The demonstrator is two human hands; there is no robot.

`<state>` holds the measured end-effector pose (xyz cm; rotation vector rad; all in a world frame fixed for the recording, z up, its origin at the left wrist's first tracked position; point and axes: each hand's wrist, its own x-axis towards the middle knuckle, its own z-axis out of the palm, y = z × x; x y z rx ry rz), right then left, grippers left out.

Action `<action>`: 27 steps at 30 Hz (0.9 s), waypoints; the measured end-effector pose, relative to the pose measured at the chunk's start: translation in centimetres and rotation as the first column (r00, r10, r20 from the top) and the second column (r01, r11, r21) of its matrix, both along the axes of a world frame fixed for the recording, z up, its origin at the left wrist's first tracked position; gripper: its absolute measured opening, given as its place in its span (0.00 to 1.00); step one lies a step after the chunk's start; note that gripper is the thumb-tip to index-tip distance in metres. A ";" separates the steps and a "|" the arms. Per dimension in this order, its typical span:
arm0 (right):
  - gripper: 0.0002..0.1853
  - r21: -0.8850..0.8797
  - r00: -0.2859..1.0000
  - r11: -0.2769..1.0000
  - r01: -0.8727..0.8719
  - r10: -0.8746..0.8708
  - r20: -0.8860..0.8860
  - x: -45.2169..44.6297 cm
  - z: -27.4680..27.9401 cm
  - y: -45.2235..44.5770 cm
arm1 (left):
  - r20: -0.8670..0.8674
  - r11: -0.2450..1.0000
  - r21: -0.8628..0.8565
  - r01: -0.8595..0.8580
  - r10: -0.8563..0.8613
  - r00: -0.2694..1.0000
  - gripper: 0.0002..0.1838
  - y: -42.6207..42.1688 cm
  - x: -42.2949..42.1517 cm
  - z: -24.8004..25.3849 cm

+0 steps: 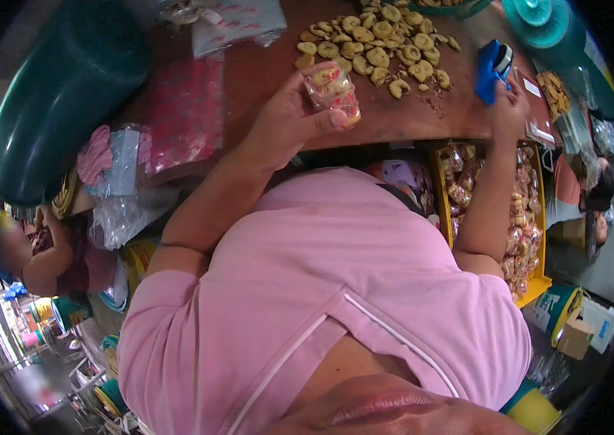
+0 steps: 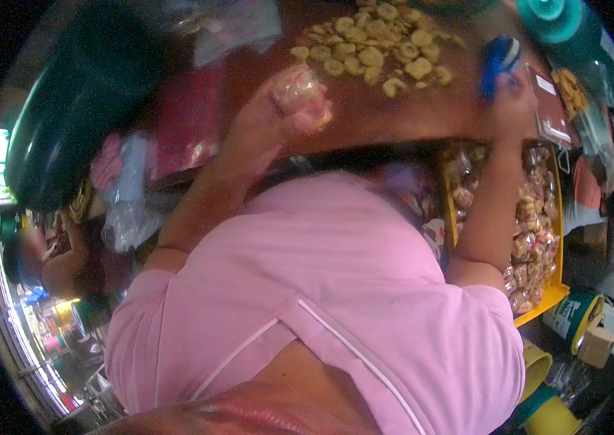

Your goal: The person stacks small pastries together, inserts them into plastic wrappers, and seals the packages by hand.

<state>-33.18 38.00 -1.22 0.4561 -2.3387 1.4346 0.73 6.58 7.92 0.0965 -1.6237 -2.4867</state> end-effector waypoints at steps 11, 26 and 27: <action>0.45 0.170 0.602 0.621 -0.765 0.783 -0.154 21.7 4.8 -8.1 | 0.197 0.887 -0.358 0.290 -0.232 0.953 0.50 4.6 -3.9 -3.2; 0.45 0.382 0.526 0.395 0.836 -0.775 -0.350 16.6 0.4 35.8 | -0.690 0.696 0.031 0.718 -0.504 0.519 0.55 7.4 3.4 14.3; 0.44 0.473 0.458 0.278 0.836 -0.828 -0.324 17.6 -0.2 36.5 | -0.719 0.696 0.023 0.718 -0.487 0.496 0.55 7.6 3.6 14.3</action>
